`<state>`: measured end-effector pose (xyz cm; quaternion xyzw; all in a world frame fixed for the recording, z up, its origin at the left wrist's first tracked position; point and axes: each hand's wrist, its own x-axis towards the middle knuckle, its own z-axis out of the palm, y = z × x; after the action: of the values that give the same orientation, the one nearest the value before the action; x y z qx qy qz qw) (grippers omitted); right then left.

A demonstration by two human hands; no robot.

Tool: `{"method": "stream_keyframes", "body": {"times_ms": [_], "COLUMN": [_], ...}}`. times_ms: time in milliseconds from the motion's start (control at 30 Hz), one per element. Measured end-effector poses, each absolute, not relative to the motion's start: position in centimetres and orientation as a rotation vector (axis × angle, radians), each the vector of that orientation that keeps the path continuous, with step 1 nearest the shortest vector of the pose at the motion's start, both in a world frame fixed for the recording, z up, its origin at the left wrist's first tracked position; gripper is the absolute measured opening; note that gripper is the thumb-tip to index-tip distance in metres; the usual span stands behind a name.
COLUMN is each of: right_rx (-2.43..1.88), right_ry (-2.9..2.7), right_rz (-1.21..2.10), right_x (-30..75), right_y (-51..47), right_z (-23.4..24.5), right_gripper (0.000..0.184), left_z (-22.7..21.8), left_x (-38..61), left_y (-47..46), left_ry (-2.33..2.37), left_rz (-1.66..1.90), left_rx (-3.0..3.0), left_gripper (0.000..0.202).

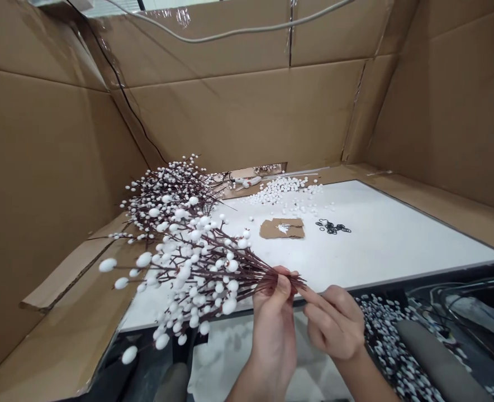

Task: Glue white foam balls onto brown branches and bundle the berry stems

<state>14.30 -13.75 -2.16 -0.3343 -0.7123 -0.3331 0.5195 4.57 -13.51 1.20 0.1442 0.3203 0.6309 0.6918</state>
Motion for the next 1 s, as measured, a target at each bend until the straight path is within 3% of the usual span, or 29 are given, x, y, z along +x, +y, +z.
{"method": "stream_keyframes", "body": {"times_ms": [367,467,633,1000], "right_rx": [-0.894,-0.867,-0.824,-0.82], "right_ry": [-1.557,-1.528,-1.529,-1.533], "right_rz": [-0.362,-0.248,-0.185,-0.101], "right_x": [12.0,11.4,11.4,11.6], "right_y": [-14.5,-14.6,-14.4,-14.2], "right_z": [-4.9,-4.8,-5.1,-5.9], "right_gripper": [0.03,0.031,0.03,0.036], "left_z": [0.3,0.5,0.6,0.0], "left_x": [4.2,4.2,4.1,3.9], "left_y": [-13.9,-13.8,-13.8,-13.7], "left_ry": [0.697,0.673,0.65,0.691], "left_rz": [1.302,1.289,1.272,1.248], "left_rx": [0.488,0.507,0.555,0.578], "left_gripper": [0.038,0.03,0.017,0.026]}}
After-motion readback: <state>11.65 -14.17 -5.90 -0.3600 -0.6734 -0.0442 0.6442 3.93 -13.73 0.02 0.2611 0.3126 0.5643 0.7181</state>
